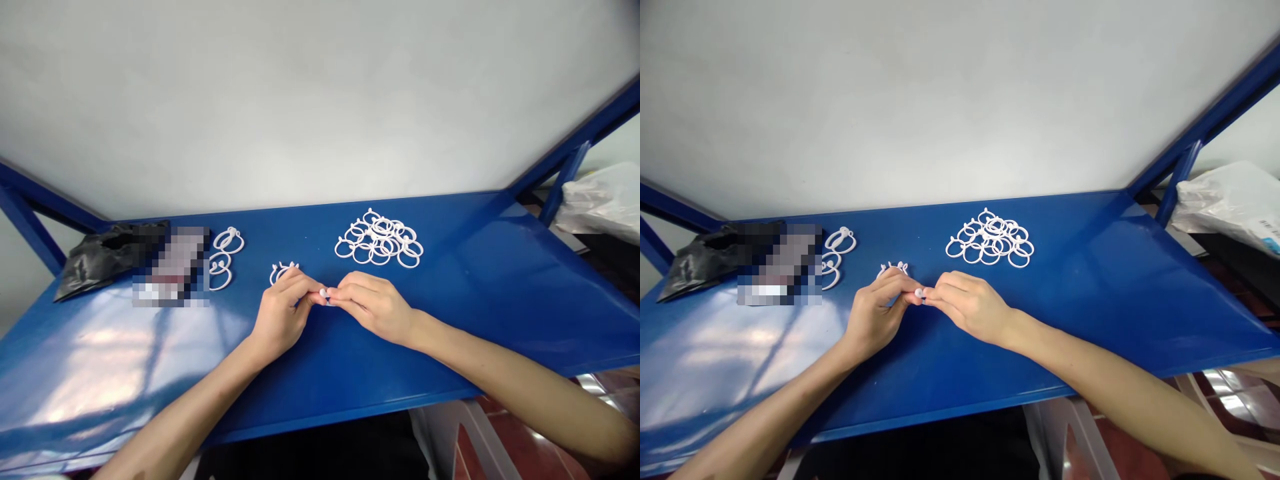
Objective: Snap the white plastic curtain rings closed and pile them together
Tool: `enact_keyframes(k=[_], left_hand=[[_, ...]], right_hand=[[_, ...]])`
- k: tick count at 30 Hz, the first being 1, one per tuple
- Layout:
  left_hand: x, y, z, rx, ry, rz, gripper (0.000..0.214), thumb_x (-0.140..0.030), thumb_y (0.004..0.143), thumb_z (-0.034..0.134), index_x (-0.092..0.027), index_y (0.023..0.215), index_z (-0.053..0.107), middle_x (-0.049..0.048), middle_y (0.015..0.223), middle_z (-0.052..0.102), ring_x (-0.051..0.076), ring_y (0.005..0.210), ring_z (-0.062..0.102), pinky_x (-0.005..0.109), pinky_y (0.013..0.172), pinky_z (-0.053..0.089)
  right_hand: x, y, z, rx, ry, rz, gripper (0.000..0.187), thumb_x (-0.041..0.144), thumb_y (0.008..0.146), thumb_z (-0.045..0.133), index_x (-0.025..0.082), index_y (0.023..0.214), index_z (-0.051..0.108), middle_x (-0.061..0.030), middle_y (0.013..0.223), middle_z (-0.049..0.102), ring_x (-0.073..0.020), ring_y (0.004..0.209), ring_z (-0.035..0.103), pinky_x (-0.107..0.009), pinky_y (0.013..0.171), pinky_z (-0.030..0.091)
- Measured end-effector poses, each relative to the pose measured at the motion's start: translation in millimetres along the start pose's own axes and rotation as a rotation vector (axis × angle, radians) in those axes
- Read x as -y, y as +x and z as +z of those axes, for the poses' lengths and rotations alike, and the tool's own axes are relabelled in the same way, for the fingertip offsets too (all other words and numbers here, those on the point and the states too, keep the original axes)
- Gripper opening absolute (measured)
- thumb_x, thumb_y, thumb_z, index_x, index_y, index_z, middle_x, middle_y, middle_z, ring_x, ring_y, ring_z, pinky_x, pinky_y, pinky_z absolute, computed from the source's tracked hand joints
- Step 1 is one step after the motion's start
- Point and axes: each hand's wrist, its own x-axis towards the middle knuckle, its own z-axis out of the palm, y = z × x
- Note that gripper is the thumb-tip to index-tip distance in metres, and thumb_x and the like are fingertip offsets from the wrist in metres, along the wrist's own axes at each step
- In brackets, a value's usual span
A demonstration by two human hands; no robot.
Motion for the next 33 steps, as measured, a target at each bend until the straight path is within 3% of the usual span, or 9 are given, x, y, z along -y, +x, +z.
enact_keyframes(k=[3, 6, 9, 13, 17, 20, 28, 33], left_hand=[[4.6, 1.7, 1.1, 0.047, 0.056, 0.025, 0.015, -0.015, 0.097, 0.059, -0.021, 0.085, 0.067, -0.0010, 0.081, 0.074, 0.014, 0.075, 0.061, 0.027, 0.073, 0.051], [10.1, 5.9, -3.5, 0.140, 0.198, -0.003, 0.012, -0.029, 0.098, 0.061, -0.021, 0.100, 0.069, 0.0031, 0.094, 0.076, 0.019, 0.086, 0.064, 0.034, 0.082, 0.054], [17.2, 10.8, -18.1, 0.185, 0.429, -0.069, 0.023, -0.035, 0.099, 0.057, -0.021, 0.113, 0.068, 0.0075, 0.107, 0.074, 0.026, 0.098, 0.063, 0.044, 0.089, 0.053], [30.0, 14.6, -43.7, 0.267, 0.612, -0.198, 0.034, -0.028, 0.096, 0.049, -0.019, 0.125, 0.064, 0.0119, 0.120, 0.066, 0.031, 0.112, 0.061, 0.049, 0.098, 0.051], [40.9, 14.7, -54.6, 0.411, 0.655, -0.304, 0.037, -0.029, 0.093, 0.047, -0.019, 0.124, 0.064, 0.0115, 0.117, 0.066, 0.032, 0.111, 0.063, 0.048, 0.095, 0.053], [44.8, 14.2, -52.4, 0.465, 0.661, -0.332, 0.033, -0.030, 0.095, 0.044, -0.020, 0.116, 0.068, 0.0103, 0.110, 0.068, 0.030, 0.104, 0.065, 0.046, 0.090, 0.053], [49.9, 10.2, -44.9, 0.352, 0.647, -0.276, 0.026, -0.030, 0.095, 0.050, -0.023, 0.102, 0.073, 0.0086, 0.096, 0.070, 0.028, 0.088, 0.065, 0.040, 0.075, 0.050], [49.8, 10.8, -43.3, 0.206, 0.650, -0.203, 0.026, -0.030, 0.095, 0.051, -0.023, 0.093, 0.076, 0.0110, 0.098, 0.069, 0.029, 0.089, 0.060, 0.042, 0.078, 0.050]], right_hand=[[-5.3, 1.3, -2.7, 0.038, -0.077, -0.032, 0.017, 0.017, 0.103, 0.054, 0.014, 0.103, 0.070, -0.0070, 0.091, 0.070, -0.0136, 0.082, 0.066, -0.026, 0.073, 0.057], [-18.5, 5.3, -15.1, 0.166, -0.231, 0.068, 0.021, 0.022, 0.104, 0.051, 0.017, 0.105, 0.071, -0.0070, 0.097, 0.067, -0.0136, 0.078, 0.063, -0.026, 0.067, 0.053], [-35.9, 10.5, -39.2, 0.265, -0.377, 0.235, 0.017, 0.026, 0.101, 0.058, 0.021, 0.100, 0.074, -0.0079, 0.109, 0.065, -0.0147, 0.078, 0.061, -0.028, 0.064, 0.049], [-49.4, 16.3, -75.7, 0.376, -0.413, 0.288, 0.019, 0.019, 0.098, 0.058, 0.023, 0.096, 0.076, -0.0071, 0.100, 0.069, -0.0227, 0.098, 0.060, -0.032, 0.074, 0.048], [-51.5, 18.1, -94.6, 0.521, -0.405, 0.429, 0.020, 0.015, 0.094, 0.057, 0.023, 0.088, 0.074, -0.0038, 0.098, 0.072, -0.0223, 0.095, 0.063, -0.034, 0.077, 0.048], [-55.5, 16.9, -98.0, 0.546, -0.412, 0.468, 0.021, 0.013, 0.092, 0.056, 0.021, 0.082, 0.072, -0.0036, 0.095, 0.072, -0.0205, 0.089, 0.064, -0.034, 0.075, 0.048], [-67.1, 10.7, -101.1, 0.485, -0.466, 0.450, 0.020, 0.011, 0.091, 0.057, 0.021, 0.085, 0.073, -0.0035, 0.092, 0.072, -0.0211, 0.089, 0.065, -0.034, 0.072, 0.049], [-61.6, 11.0, -98.6, 0.381, -0.550, 0.455, 0.020, 0.014, 0.095, 0.055, 0.022, 0.088, 0.072, -0.0047, 0.095, 0.072, -0.0227, 0.093, 0.066, -0.035, 0.073, 0.050]])
